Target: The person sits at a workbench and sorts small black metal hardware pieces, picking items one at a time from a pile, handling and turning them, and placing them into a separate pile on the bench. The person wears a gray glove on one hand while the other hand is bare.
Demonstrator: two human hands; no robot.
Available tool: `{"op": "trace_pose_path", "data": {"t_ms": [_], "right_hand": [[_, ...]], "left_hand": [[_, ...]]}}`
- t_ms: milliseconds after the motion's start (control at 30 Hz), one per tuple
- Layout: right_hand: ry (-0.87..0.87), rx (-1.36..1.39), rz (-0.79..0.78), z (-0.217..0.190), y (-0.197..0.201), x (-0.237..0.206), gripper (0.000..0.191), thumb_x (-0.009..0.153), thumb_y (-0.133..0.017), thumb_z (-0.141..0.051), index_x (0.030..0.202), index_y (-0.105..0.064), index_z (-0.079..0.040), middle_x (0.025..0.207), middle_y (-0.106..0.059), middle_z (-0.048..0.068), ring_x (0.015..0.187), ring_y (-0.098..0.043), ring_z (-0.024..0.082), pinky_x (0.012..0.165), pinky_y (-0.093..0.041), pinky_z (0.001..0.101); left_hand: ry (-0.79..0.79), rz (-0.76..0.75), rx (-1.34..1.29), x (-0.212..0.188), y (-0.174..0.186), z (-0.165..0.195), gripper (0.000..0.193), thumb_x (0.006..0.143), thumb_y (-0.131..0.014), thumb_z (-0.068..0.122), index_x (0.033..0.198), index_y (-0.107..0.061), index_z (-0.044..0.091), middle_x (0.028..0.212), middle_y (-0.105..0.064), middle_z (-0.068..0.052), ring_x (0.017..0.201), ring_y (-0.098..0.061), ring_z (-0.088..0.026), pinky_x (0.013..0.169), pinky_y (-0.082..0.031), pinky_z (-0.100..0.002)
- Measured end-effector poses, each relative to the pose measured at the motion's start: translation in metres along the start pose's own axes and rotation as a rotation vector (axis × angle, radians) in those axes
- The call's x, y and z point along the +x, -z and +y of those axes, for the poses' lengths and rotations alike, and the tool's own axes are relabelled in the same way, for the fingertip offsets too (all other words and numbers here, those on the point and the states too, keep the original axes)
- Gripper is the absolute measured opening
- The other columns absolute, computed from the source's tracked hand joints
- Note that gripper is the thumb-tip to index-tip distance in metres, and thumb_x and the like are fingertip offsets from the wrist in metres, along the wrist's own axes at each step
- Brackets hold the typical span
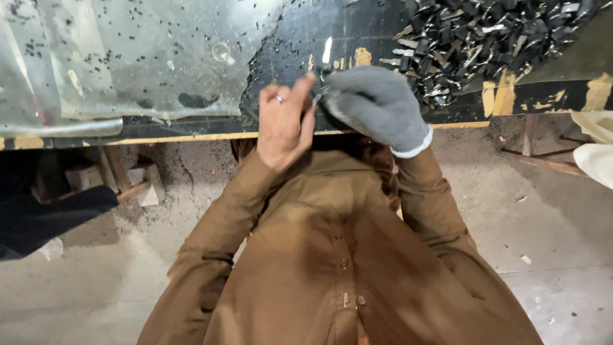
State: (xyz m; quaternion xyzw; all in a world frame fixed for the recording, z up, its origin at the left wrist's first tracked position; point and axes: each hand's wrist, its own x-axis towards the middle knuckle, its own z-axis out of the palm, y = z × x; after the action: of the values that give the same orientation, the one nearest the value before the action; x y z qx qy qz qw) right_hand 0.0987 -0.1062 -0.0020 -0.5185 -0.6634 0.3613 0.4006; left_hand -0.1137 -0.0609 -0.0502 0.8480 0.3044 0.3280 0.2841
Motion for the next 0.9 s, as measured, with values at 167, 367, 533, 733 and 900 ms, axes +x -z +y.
{"op": "trace_pose_path", "data": {"t_ms": [167, 367, 533, 733, 900], "right_hand": [[-0.368, 0.678, 0.616, 0.022, -0.006, -0.04, 0.061, 0.083, -0.055, -0.001, 0.143, -0.052, 0.007, 0.113, -0.07, 0.016, 0.088, -0.068, 0.018, 0.077, -0.058, 0.0287], [-0.321, 0.613, 0.686, 0.025, -0.016, -0.054, 0.083, 0.071, -0.067, 0.003, 0.151, -0.044, 0.005, 0.112, -0.065, 0.012, 0.091, -0.065, 0.015, 0.077, -0.058, 0.0266], [-0.296, 0.664, 0.704, 0.028, -0.018, -0.055, 0.082, 0.071, -0.073, 0.003, 0.149, -0.048, 0.005, 0.101, -0.062, 0.011, 0.078, -0.061, 0.016, 0.067, -0.052, 0.028], [-0.251, 0.51, 0.679, 0.036, -0.02, -0.065, 0.074, 0.071, -0.082, 0.003, 0.14, -0.053, 0.003, 0.108, -0.064, 0.012, 0.089, -0.063, 0.018, 0.079, -0.054, 0.0301], [-0.089, 0.256, 0.58, 0.022, -0.019, -0.054, 0.057, 0.074, -0.083, -0.004, 0.124, -0.056, -0.002, 0.131, -0.065, 0.011, 0.118, -0.065, 0.019, 0.105, -0.055, 0.0329]], "left_hand": [[-0.067, -0.321, -0.568, 0.026, 0.042, 0.018, 0.058, 0.09, -0.066, 0.004, 0.145, -0.051, 0.009, 0.095, -0.071, 0.0, 0.095, -0.068, -0.021, 0.101, -0.045, -0.04], [-0.131, 0.058, 0.359, 0.115, -0.008, -0.011, 0.052, 0.084, -0.072, 0.005, 0.132, -0.055, 0.01, 0.115, -0.061, -0.012, 0.106, -0.058, -0.035, 0.096, -0.042, -0.049], [-0.188, -0.031, 0.042, 0.143, -0.1, -0.001, 0.056, 0.087, -0.078, 0.015, 0.134, -0.049, 0.004, 0.114, -0.06, -0.018, 0.101, -0.057, -0.039, 0.087, -0.038, -0.048], [-0.049, -0.083, 0.18, 0.124, -0.077, -0.009, 0.058, 0.081, -0.065, 0.001, 0.137, -0.052, 0.009, 0.104, -0.056, -0.012, 0.1, -0.057, -0.033, 0.09, -0.036, -0.049], [0.042, -0.167, -0.153, 0.055, -0.001, 0.026, 0.053, 0.083, -0.054, -0.01, 0.133, -0.062, 0.009, 0.113, -0.052, -0.015, 0.105, -0.053, -0.034, 0.093, -0.04, -0.043]]}}
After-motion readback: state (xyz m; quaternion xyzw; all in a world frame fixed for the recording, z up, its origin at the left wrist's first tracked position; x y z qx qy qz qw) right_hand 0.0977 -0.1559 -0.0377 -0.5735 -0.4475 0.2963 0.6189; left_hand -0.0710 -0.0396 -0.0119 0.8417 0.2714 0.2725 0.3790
